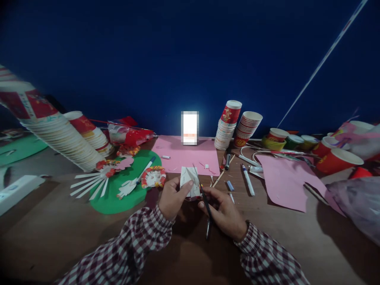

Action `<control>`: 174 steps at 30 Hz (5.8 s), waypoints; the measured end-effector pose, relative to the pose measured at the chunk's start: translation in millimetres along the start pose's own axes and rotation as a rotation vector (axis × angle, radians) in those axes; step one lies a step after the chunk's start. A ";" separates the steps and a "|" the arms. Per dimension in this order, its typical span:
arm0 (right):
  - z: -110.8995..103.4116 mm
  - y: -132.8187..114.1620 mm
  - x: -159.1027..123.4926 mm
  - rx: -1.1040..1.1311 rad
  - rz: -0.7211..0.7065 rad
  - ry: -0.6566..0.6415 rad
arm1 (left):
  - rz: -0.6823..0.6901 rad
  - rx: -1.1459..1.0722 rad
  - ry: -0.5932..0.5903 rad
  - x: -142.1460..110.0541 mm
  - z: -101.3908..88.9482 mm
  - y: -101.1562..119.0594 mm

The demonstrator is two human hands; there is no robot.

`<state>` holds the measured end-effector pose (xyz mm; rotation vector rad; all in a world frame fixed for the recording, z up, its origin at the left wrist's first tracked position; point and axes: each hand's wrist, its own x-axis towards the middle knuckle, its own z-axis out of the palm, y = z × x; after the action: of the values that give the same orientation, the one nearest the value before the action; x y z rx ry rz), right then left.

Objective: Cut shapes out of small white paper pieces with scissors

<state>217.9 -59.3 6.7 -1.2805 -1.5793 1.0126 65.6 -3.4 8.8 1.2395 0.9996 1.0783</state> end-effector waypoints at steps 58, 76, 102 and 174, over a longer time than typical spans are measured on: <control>-3.3 -1.9 -2.3 -0.037 -0.005 0.001 | -0.012 -0.008 -0.040 0.8 -2.5 -0.5; -5.9 -5.8 -0.9 -0.060 -0.033 -0.005 | -0.014 -0.008 -0.038 1.0 -3.3 -2.2; -6.0 -6.5 -2.0 -0.051 -0.008 -0.037 | -0.007 0.008 -0.079 5.0 -8.0 2.2; -12.6 -8.9 -0.2 0.001 0.010 -0.094 | -0.032 0.053 -0.189 7.1 -13.2 5.2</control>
<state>227.2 -59.9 19.0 -1.2570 -1.6443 1.0932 53.8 6.5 13.0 1.3371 0.9049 0.8967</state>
